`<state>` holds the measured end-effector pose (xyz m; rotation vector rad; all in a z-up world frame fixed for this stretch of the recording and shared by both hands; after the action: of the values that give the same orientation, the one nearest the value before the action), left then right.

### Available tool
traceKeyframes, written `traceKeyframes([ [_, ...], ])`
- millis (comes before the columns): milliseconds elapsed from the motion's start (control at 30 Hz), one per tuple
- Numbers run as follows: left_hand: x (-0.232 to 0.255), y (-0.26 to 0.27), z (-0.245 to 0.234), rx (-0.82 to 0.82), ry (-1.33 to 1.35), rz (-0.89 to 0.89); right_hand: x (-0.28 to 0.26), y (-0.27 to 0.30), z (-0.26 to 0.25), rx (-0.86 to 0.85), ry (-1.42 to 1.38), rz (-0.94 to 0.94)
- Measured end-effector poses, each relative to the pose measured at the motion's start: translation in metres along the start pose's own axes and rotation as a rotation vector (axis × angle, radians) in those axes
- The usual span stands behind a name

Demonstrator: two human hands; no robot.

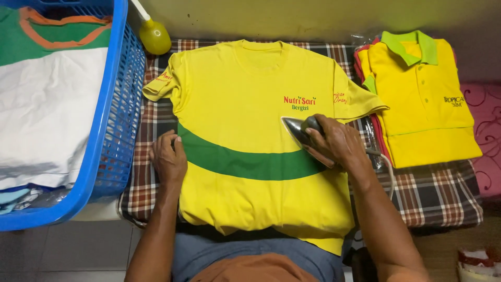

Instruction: The person irons a yellow t-shirt with a green stripe on a plaid-covered surface. They smooth the fabric with their hands, use an iron to press the front and sleeves, and flip the shirt over to iron the back.

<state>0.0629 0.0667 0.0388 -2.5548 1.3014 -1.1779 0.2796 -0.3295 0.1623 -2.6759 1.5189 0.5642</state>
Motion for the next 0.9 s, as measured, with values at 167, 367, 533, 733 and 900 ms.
traceKeyframes([
  [167, 0.011, -0.004, -0.004, -0.101, 0.060, -0.048, -0.032, -0.004, 0.006, -0.115, 0.030, -0.135],
  [367, -0.004, -0.018, 0.012, -0.355, 0.286, -0.425, -0.042, -0.027, 0.008, -0.076, -0.021, -0.123],
  [533, -0.042, -0.048, 0.048, -0.333, 0.438, -0.504, -0.087, -0.032, 0.018, -0.160, -0.016, -0.260],
  [733, -0.046, -0.065, 0.058, -0.281, 0.388, -0.418, -0.110, -0.046, 0.027, -0.126, -0.018, -0.289],
  [900, -0.039, -0.056, 0.050, -0.208, 0.319, -0.383, -0.137, -0.036, 0.027, -0.202, 0.012, -0.372],
])
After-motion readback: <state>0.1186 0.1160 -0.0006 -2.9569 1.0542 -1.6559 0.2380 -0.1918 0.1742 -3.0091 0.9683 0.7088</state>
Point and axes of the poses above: each hand's wrist, its own y-axis away from the middle knuckle, its own z-axis out of the palm, x = y × z, the point moved 10 cm from there along -y, towards the middle knuckle, and after that the axes turned 2 degrees about -x, right-handed, at the moved point
